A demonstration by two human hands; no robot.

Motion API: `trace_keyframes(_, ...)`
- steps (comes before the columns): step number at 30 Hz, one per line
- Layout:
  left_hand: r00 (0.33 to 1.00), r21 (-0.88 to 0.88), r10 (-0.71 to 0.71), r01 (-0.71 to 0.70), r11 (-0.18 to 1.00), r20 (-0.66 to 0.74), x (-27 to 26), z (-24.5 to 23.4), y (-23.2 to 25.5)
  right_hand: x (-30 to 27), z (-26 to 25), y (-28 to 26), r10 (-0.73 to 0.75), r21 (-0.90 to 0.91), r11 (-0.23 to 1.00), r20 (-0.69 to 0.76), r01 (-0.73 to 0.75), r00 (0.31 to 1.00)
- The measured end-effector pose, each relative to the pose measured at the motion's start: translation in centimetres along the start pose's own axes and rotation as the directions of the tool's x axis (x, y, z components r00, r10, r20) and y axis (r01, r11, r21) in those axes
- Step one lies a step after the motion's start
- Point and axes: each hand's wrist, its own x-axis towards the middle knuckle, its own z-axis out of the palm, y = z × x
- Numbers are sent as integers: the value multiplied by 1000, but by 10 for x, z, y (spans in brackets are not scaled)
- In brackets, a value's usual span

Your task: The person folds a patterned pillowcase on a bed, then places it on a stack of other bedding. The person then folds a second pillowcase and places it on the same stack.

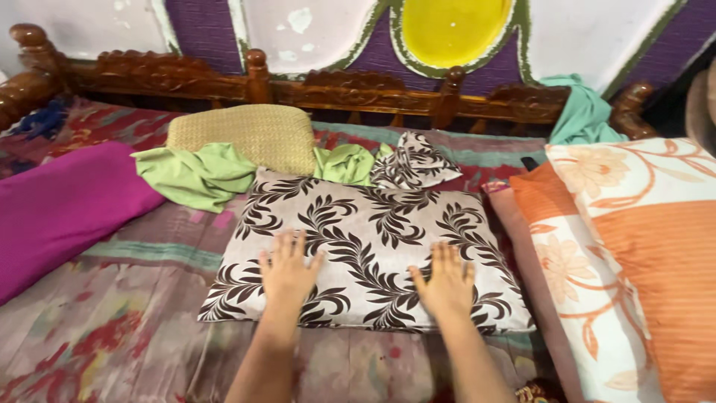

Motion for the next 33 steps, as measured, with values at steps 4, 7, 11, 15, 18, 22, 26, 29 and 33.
trace_keyframes(4, 988, 33, -88, 93, 995, -130, 3, -10, -31, 7, -3, 59, 216, 22, 976, 59, -218, 975)
trace_keyframes(7, 965, -51, -246, 242, 969, -85, 6, -27, -52, 20, 7, 104, 346, 270, 890, 126, -368, 930)
trace_keyframes(11, 886, -174, -449, 464, 869, 120, 9, -42, -78, 46, 47, 159, 342, 659, 661, 159, -357, 926)
trace_keyframes(15, 843, -236, -465, 526, 817, 272, 25, -34, -118, 59, 64, 174, 315, 866, 263, 340, -426, 886)
trace_keyframes(18, 835, -320, -394, 520, 792, 383, 40, -25, -147, 56, 48, 169, 187, 825, -11, 557, -565, 809)
trace_keyframes(22, 813, -802, -118, 582, 132, 570, 38, -19, -169, 44, 17, 153, 123, 816, -103, 578, -569, 806)
trace_keyframes(26, 980, -813, -39, 140, -566, 196, 10, 12, -157, 28, 10, 141, 178, 846, -97, 533, -524, 828)
trace_keyframes(29, 986, -735, -104, 26, -678, 131, -11, 76, -97, 19, 23, 138, 165, 870, -135, 492, -475, 855)
trace_keyframes(33, 942, -790, -183, 119, -602, 281, 2, 90, -56, 6, 37, 127, 218, 947, -152, 312, -283, 925)
